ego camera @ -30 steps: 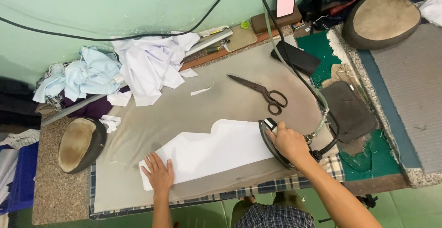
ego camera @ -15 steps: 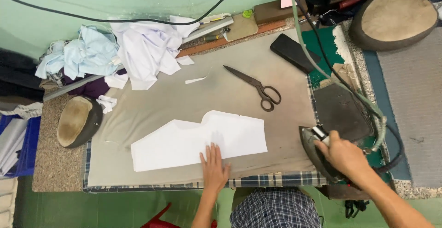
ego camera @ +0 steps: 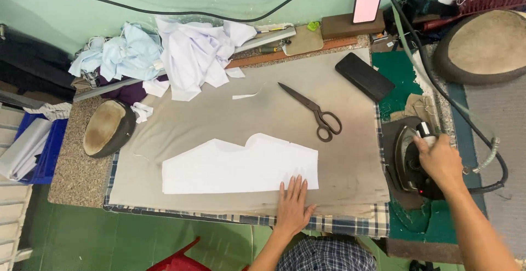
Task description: The person irons a white fabric piece on a worktable, then uses shears to cut along the edges of the fabric. The person repeats the ironing and cutting process on another fabric piece, handling the fabric and tools directly.
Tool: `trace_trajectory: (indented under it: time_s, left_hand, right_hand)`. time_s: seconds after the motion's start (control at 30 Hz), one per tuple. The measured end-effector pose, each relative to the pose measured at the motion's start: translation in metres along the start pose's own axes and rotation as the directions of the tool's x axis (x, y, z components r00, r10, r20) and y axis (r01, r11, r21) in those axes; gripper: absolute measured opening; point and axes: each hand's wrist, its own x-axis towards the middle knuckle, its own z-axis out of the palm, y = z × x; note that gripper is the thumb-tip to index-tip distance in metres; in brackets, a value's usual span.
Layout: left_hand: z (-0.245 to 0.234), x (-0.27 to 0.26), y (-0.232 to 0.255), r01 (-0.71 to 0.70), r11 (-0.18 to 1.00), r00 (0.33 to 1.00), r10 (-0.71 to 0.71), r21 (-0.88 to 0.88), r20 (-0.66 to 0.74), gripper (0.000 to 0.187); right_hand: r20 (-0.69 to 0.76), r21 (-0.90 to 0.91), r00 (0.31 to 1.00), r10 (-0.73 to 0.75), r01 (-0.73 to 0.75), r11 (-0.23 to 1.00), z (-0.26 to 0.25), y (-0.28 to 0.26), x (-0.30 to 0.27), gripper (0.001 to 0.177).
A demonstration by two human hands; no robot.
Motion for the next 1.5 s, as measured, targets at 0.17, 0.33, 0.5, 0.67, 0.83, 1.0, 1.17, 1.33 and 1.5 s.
trace_trajectory:
  time_s: [0.17, 0.33, 0.5, 0.67, 0.83, 1.0, 1.17, 1.33, 1.5]
  left_hand:
    - [-0.005, -0.002, 0.005, -0.006, 1.0, 1.0, 0.007, -0.03, 0.028, 0.08]
    - [-0.014, 0.004, 0.004, 0.03, 0.882, 0.982, 0.061, -0.47, 0.177, 0.077]
    - [-0.013, 0.002, 0.003, 0.008, 0.874, 0.991, 0.059, -0.485, 0.123, 0.075]
    - [-0.01, 0.0, 0.005, -0.006, 0.876, 0.996, 0.05, -0.482, 0.079, 0.073]
    - [-0.005, 0.0, 0.007, -0.008, 0.895, 0.992, 0.065, -0.445, 0.111, 0.075]
    - [-0.011, 0.002, 0.006, -0.014, 0.885, 0.994, 0.061, -0.466, 0.087, 0.072]
    - [-0.018, 0.004, 0.004, -0.002, 0.877, 0.994, 0.055, -0.48, 0.095, 0.07]
    - [-0.015, 0.003, 0.004, -0.011, 0.885, 0.993, 0.063, -0.465, 0.098, 0.071]
    - [-0.012, 0.002, 0.006, 0.027, 0.884, 0.981, 0.066, -0.467, 0.181, 0.075]
  right_hand:
    - [-0.183, -0.242, 0.942, -0.281, 0.234, 0.942, 0.029, 0.049, -0.054, 0.077]
    - [-0.452, -0.792, 0.469, -0.759, 0.179, 0.583, 0.045, 0.05, -0.106, 0.035]
    - [-0.492, -0.784, 0.438, -0.752, 0.153, 0.602, 0.043, 0.038, -0.105, 0.033]
    - [-0.436, -0.791, 0.556, -0.707, 0.139, 0.596, 0.052, 0.055, -0.102, 0.071]
    - [-0.442, -0.793, 0.551, -0.708, 0.13, 0.596, 0.049, 0.05, -0.104, 0.062]
    - [-0.44, -0.801, 0.547, -0.712, 0.119, 0.587, 0.048, 0.05, -0.105, 0.063]
    - [-0.461, -0.806, 0.541, -0.704, 0.078, 0.587, 0.048, 0.039, -0.106, 0.063]
    - [-0.472, -0.688, 0.459, -0.753, 0.341, 0.64, 0.058, -0.017, -0.094, 0.054]
    - [-0.302, -0.4, 0.354, -0.885, 0.795, 0.455, 0.141, -0.088, -0.039, 0.04]
